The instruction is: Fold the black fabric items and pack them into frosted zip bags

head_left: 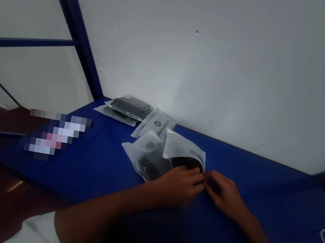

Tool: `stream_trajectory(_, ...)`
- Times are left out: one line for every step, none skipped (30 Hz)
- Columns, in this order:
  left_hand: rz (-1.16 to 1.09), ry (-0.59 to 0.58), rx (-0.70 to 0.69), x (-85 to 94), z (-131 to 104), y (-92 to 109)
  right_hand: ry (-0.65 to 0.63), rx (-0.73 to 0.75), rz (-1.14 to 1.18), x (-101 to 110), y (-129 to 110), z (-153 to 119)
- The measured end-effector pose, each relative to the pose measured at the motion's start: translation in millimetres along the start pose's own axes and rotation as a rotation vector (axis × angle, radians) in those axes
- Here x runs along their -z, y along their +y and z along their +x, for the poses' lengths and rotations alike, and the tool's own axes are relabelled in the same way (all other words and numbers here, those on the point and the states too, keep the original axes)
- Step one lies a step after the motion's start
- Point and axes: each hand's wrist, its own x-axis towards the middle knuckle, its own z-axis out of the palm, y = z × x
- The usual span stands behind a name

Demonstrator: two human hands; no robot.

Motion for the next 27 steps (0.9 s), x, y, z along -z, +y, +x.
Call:
stream_trajectory(-0.002,0.000,0.001,0.2,0.1,0.2,0.000,-0.005,-0.002,-0.1,0.1,-0.2)
stream_trajectory(-0.006,0.001,0.002,0.2,0.2,0.3,0.000,-0.008,-0.001,-0.3,0.3,-0.3)
stream_trajectory(-0.010,-0.001,0.004,0.1,0.3,0.5,0.000,-0.010,0.001,-0.5,0.5,-0.4)
stream_trajectory(-0.014,-0.006,0.006,-0.1,0.3,0.6,0.000,-0.010,0.004,-0.7,0.8,-0.4)
stream_trajectory(-0.017,-0.012,0.008,-0.3,0.4,0.8,0.000,-0.009,0.005,-0.9,1.1,-0.4)
stream_trajectory(-0.017,-0.018,0.009,-0.5,0.5,1.0,0.000,-0.008,0.004,-1.1,1.4,-0.4)
stream_trajectory(-0.016,-0.024,0.008,-0.7,0.5,1.1,-0.002,-0.006,0.003,-1.4,1.8,-0.3)
stream_trajectory(-0.015,-0.029,0.006,-0.8,0.5,1.2,-0.001,-0.006,0.001,-1.6,2.1,-0.3)
stream_trajectory(-0.013,-0.034,0.005,-0.8,0.6,1.3,0.001,-0.007,-0.001,-1.8,2.3,-0.3)
stream_trajectory(-0.012,-0.039,0.003,-0.8,0.5,1.4,0.003,-0.010,-0.002,-2.0,2.5,-0.3)
stream_trajectory(-0.011,-0.044,0.001,-0.7,0.5,1.5,0.003,-0.016,-0.003,-2.0,2.5,-0.3)
stream_trajectory(-0.010,-0.049,-0.001,-0.6,0.5,1.6,0.002,-0.021,-0.003,-2.0,2.4,-0.3)
stream_trajectory(-0.010,-0.051,-0.002,-0.5,0.4,1.7,0.002,-0.024,-0.005,-1.9,2.2,-0.3)
stream_trajectory(-0.011,-0.052,-0.004,-0.4,0.3,1.8,0.000,-0.027,-0.008,-1.8,1.9,-0.3)
stream_trajectory(-0.012,-0.051,-0.007,-0.3,0.3,2.0,0.000,-0.027,-0.012,-1.7,1.5,-0.2)
stream_trajectory(-0.015,-0.050,-0.009,-0.1,0.2,2.1,-0.001,-0.027,-0.015,-1.5,1.2,-0.1)
stream_trajectory(-0.017,-0.049,-0.011,0.0,0.2,2.4,0.000,-0.026,-0.018,-1.4,0.9,0.1)
stream_trajectory(-0.018,-0.049,-0.012,0.2,0.2,2.6,0.000,-0.025,-0.019,-1.3,0.7,0.2)
stream_trajectory(-0.016,-0.051,-0.013,0.4,0.1,2.9,-0.001,-0.025,-0.019,-1.2,0.6,0.4)
stream_trajectory(-0.014,-0.053,-0.015,0.7,0.1,3.1,-0.003,-0.025,-0.018,-1.3,0.6,0.5)
stream_trajectory(-0.010,-0.057,-0.016,1.0,0.0,3.4,-0.004,-0.025,-0.018,-1.4,0.8,0.5)
stream_trajectory(-0.008,-0.061,-0.018,1.3,-0.2,3.7,-0.006,-0.026,-0.019,-1.5,1.0,0.6)
stream_trajectory(-0.007,-0.065,-0.020,1.5,-0.4,3.9,-0.009,-0.029,-0.021,-1.7,1.4,0.6)
stream_trajectory(-0.006,-0.067,-0.022,1.6,-0.6,4.1,-0.013,-0.033,-0.022,-1.9,1.7,0.6)
stream_trajectory(-0.005,-0.067,-0.023,1.7,-0.8,4.3,-0.017,-0.039,-0.020,-2.1,2.0,0.7)
stream_trajectory(-0.003,-0.065,-0.023,1.6,-1.0,4.5,-0.021,-0.044,-0.015,-2.2,2.1,0.7)
stream_trajectory(0.000,-0.063,-0.023,1.4,-1.1,4.7,-0.026,-0.049,-0.010,-2.2,2.1,0.8)
